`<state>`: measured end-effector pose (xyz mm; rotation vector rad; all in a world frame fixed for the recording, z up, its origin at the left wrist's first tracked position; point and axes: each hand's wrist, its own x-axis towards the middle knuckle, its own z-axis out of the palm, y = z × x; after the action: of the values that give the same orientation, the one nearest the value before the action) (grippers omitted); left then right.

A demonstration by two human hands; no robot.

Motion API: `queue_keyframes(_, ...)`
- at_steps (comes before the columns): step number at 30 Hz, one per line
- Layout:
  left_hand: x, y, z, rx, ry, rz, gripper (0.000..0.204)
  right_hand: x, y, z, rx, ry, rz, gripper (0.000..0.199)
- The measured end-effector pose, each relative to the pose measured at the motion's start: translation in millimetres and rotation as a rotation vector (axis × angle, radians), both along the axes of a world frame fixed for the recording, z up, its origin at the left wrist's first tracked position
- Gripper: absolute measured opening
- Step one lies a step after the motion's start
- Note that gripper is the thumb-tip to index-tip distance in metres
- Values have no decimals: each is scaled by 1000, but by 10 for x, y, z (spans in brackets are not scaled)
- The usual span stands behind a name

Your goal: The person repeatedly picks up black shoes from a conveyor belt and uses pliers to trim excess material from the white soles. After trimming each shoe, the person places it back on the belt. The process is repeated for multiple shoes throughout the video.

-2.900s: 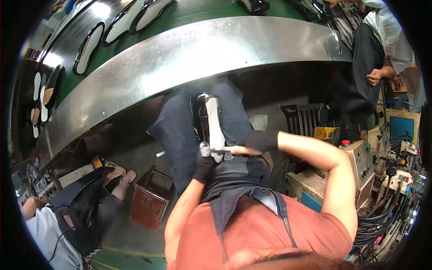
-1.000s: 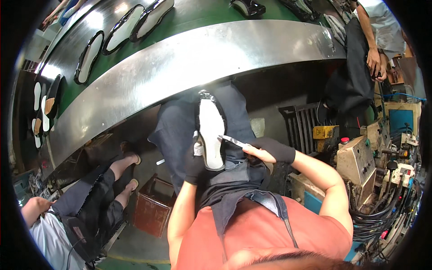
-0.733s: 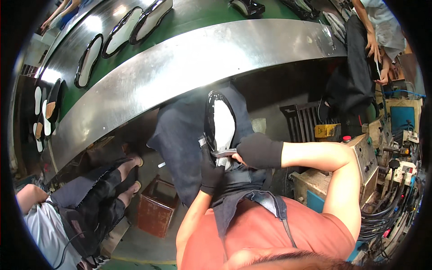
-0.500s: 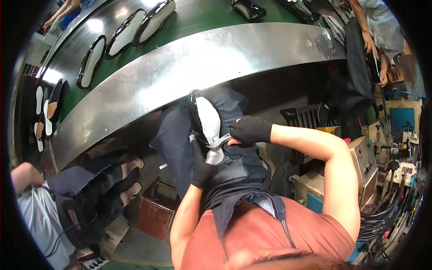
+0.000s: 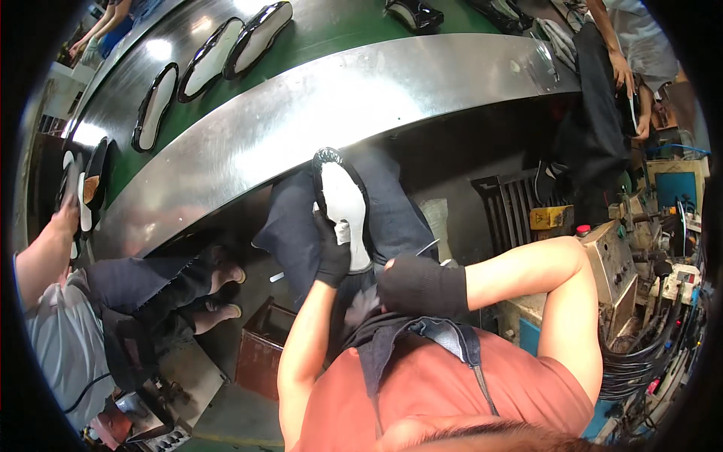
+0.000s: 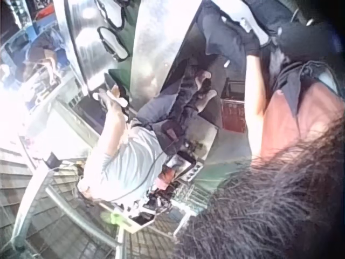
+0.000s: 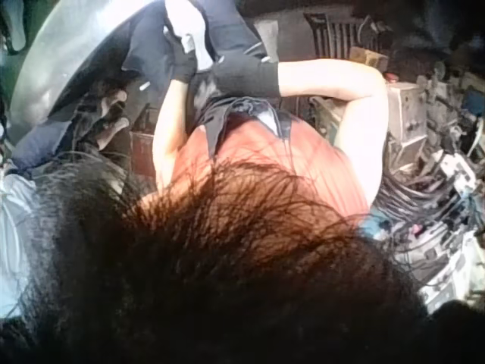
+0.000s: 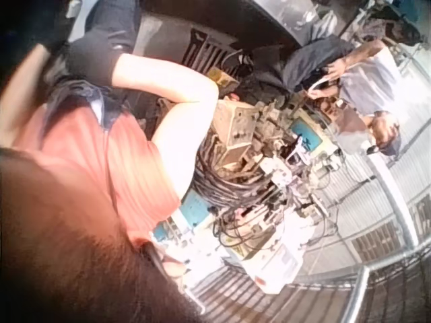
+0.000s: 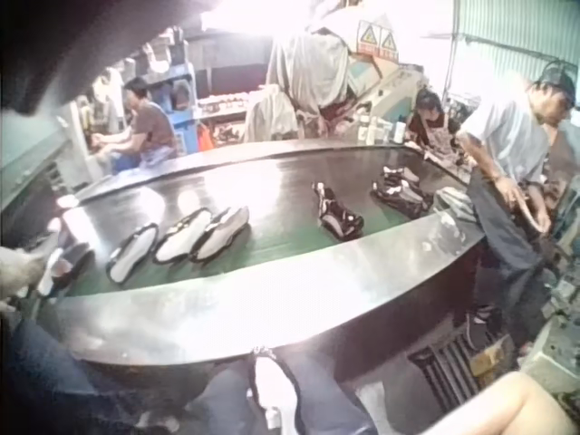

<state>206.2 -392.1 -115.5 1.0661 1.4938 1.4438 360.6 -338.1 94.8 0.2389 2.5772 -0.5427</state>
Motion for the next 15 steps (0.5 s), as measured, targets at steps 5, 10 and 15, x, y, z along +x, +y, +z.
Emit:
queue_keyframes(5,-300,51,212,-125,-289,-203,43,445,457,-599,-237,246,-315,44)
queue_keyframes(10,-238,52,575,-605,-756,-195,65,634,478,-414,-475,163,-660,46)
queue_keyframes(15,60,105,470,-416,-772,-191,68,463,549,-203,-146,239,-553,46)
